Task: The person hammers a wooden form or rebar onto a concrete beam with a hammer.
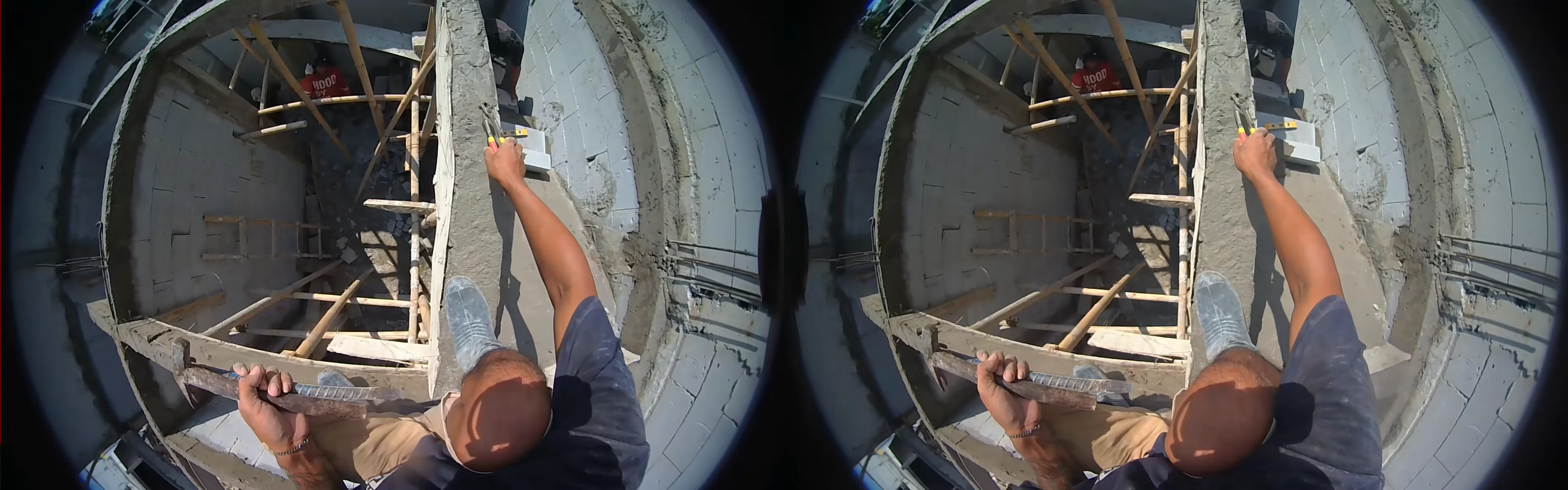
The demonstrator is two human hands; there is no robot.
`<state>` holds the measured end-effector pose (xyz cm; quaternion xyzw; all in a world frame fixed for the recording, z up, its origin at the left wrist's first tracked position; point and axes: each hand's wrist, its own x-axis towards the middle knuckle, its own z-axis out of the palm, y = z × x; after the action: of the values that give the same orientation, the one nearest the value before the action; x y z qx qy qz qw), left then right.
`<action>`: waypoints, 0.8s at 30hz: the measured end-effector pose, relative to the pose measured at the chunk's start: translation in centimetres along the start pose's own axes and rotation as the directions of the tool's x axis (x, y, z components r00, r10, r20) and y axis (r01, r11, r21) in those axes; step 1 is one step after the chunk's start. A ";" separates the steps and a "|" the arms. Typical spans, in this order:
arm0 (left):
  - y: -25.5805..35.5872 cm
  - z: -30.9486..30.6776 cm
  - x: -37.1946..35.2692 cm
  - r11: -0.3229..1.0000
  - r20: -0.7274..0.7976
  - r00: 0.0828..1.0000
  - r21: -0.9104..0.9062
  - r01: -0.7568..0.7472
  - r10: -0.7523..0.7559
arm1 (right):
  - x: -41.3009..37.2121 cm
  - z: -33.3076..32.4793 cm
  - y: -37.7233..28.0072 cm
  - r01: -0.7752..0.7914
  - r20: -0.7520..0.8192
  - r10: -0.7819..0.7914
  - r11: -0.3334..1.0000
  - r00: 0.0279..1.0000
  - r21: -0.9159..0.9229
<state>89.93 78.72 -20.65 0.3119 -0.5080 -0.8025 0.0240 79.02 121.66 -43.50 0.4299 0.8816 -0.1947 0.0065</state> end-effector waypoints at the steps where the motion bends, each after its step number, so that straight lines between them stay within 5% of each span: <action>1: -0.1 0.6 -0.3 0.997 -0.052 0.996 0.023 -0.072 0.073 | 1.0 0.7 -0.8 0.007 -0.042 -0.006 1.000 0.999 0.031; 6: -1.5 3.0 -3.3 0.984 -0.201 0.964 0.066 -0.165 0.175 | 2.5 4.4 -1.3 0.075 -0.113 -0.100 0.976 0.989 -0.205; 12: -7.3 5.8 -2.7 0.975 -0.260 0.966 0.214 0.060 -0.002 | 0.9 4.6 0.9 0.197 -0.242 -0.222 0.973 0.944 -0.121; 15: -10.4 7.3 -1.9 0.967 -0.241 0.959 0.164 0.194 -0.151 | -2.2 2.4 0.5 0.456 -0.386 -0.418 0.890 0.822 0.005; 18: -13.3 7.7 -1.4 0.948 -0.176 0.957 0.180 0.261 -0.230 | -7.0 0.9 0.9 0.591 -0.196 -0.557 0.756 0.807 0.283; 21: -15.4 7.4 -0.3 0.923 -0.129 0.952 0.238 0.301 -0.278 | -12.1 0.8 1.9 0.519 0.033 -0.707 0.550 0.706 0.654; 24: -17.4 6.9 1.2 0.872 -0.105 0.967 0.419 0.254 -0.231 | -16.5 -0.5 1.7 0.358 0.309 -0.740 0.591 0.597 0.723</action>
<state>90.18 92.18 -33.68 0.3912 -0.6280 -0.6595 -0.1329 90.74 110.34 -40.62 0.0132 0.8166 -0.5718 0.0781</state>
